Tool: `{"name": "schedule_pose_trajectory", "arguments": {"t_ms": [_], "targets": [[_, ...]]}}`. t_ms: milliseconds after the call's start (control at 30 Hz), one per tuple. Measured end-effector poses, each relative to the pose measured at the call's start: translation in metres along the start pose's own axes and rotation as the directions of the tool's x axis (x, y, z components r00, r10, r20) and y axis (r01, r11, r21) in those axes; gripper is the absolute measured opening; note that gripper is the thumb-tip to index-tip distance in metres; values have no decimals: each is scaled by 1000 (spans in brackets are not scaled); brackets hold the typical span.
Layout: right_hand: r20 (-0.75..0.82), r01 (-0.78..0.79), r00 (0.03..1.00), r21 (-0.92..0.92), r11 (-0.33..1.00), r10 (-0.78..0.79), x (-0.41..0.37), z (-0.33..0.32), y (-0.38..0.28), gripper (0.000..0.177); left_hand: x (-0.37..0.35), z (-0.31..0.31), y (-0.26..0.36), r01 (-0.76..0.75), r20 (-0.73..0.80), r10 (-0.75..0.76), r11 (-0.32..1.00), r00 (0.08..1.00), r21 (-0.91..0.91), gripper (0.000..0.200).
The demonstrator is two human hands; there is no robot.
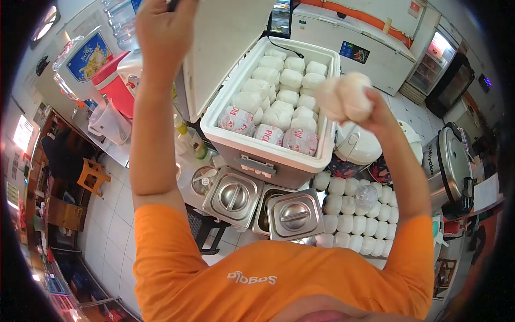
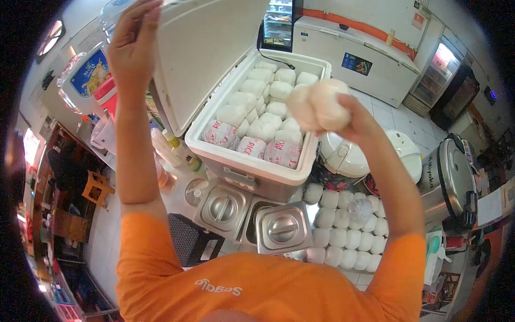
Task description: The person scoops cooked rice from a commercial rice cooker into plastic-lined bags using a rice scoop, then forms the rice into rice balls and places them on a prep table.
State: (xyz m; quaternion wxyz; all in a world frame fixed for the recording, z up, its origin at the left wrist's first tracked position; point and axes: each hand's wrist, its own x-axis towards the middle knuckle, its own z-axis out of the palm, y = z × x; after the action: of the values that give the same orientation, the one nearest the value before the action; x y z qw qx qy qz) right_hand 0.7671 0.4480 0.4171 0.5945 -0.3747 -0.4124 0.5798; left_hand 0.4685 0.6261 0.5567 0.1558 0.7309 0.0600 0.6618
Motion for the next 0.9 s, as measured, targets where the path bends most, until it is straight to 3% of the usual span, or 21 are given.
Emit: {"name": "schedule_pose_trajectory", "arguments": {"t_ms": [100, 167, 200, 367, 567, 733, 833, 900], "targets": [[121, -334, 924, -204, 920, 363, 85, -8, -7, 58, 10, -23, -29, -99, -20, 98, 992, 995, -80, 10], [113, -403, 884, -306, 863, 453, 122, 5, 7, 58, 16, -27, -42, -118, -133, 109, 991, 985, -67, 10], [101, -460, 839, -395, 795, 535, 135, 11, 15, 58, 14, -26, -34, -46, -158, 28, 993, 987, -109, 8], [100, -477, 791, -518, 710, 604, 174, 7, 39, 59, 20, -32, -46, -111, -163, 91, 987, 982, -118, 1], [-119, -526, 805, -596, 607, 581, 195, -20, 38, 61, 19, -36, -43, -92, -165, 81, 994, 983, -60, 7], [-72, -653, 645, -570, 499, 761, 204, -26, 54, 63, 19, -35, -41, -66, -165, 46, 991, 985, -115, 8], [-157, -578, 709, -688, 438, 687, 215, -39, 35, 62, 18, -36, -40, -40, -114, 19, 982, 993, -186, 8], [-171, -539, 757, -709, 455, 630, 217, -42, 24, 63, 16, -38, -35, -90, -17, 88, 987, 996, -132, 8]]}}
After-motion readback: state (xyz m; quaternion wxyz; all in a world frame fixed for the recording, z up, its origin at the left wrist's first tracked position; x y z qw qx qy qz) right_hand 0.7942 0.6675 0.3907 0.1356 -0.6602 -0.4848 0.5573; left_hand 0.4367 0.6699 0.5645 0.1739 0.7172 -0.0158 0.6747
